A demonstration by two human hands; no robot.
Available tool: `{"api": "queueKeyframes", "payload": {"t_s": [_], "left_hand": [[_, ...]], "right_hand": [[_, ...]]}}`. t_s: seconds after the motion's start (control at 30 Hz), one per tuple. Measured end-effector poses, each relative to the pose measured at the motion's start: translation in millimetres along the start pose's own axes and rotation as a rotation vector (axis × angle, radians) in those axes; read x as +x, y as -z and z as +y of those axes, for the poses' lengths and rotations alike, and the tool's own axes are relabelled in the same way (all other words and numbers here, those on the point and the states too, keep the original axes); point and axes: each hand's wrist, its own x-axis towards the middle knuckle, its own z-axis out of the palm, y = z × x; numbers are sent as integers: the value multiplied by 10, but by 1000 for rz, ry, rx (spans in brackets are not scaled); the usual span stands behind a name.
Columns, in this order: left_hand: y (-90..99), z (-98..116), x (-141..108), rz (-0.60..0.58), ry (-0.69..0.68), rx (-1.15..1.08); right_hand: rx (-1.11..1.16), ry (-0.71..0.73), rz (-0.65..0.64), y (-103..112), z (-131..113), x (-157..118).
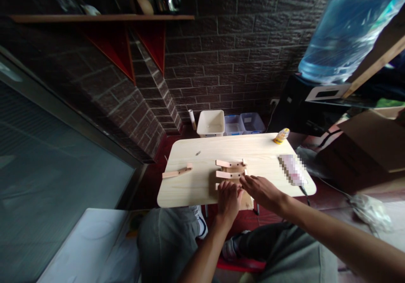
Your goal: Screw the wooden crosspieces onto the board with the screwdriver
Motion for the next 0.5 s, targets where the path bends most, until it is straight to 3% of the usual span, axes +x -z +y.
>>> {"api": "queueKeyframes", "payload": {"t_s": [0.1,0.33,0.5], "left_hand": [[2,-4,-4,-20,12,-15],[-7,15,13,-39,3,-1],[12,15,20,-18,-30,8]], "right_hand": [[-2,-20,-59,-3,10,29],[-4,-307,-179,37,-50,79],[23,-167,-102,-27,-16,66]]}}
